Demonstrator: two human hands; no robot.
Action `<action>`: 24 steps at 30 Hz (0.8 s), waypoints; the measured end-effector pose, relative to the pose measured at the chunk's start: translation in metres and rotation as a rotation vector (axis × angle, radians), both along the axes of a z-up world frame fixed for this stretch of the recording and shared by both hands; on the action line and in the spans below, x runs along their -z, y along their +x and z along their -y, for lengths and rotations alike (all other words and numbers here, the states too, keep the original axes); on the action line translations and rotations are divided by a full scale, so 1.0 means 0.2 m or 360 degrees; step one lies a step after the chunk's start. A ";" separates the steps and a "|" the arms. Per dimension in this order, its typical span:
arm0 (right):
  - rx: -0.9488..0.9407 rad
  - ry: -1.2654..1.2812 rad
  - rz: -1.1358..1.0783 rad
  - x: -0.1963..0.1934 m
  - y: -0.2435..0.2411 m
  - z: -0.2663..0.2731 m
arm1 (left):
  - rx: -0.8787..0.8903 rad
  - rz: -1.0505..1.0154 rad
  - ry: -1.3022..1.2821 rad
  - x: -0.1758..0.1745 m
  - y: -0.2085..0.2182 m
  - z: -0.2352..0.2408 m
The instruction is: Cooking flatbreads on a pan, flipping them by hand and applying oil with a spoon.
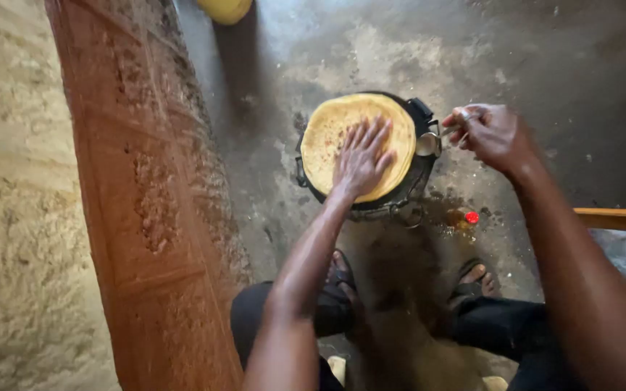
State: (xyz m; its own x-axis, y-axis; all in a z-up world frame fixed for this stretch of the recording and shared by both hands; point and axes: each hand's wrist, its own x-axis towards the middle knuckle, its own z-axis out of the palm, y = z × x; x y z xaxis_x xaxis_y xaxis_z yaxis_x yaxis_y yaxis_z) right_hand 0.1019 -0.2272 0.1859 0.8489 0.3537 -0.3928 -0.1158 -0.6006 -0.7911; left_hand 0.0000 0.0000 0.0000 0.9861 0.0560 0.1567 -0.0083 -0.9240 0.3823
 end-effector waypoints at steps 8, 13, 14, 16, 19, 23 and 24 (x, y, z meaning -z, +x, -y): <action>0.0092 0.0475 -0.0229 0.59 0.14 0.05 | -0.0307 -0.0026 -0.0976 0.17 0.05 -0.04; 0.0124 0.0106 0.0290 0.25 -0.14 -0.21 | -0.0658 -0.0496 -0.2002 -0.15 -0.05 -0.29; 0.0132 0.0116 0.0289 0.15 -0.21 -0.27 | -0.0654 -0.0499 -0.1990 -0.27 -0.06 -0.32; -0.0187 0.0218 0.0636 -0.04 -0.35 -0.35 | -0.1009 -0.0794 -0.2492 -0.49 -0.10 -0.35; -0.0005 0.0548 0.0520 0.11 -0.21 -0.29 | -0.1104 -0.0440 -0.2055 -0.27 -0.11 -0.36; -0.0009 0.0340 0.0742 0.01 -0.04 -0.06 | -0.0996 -0.0211 -0.2138 0.10 -0.06 -0.40; -0.0008 0.0445 0.0763 0.05 0.03 0.02 | -0.0959 -0.0165 -0.2249 0.23 -0.01 -0.42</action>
State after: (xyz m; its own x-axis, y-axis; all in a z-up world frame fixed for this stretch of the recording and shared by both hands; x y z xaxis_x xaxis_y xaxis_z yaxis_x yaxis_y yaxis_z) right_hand 0.1078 -0.2315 0.1768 0.9076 0.3935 0.1464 0.2986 -0.3598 -0.8840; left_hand -0.0012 0.0837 -0.0456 0.7660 0.4767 -0.4312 0.3023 0.3249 0.8961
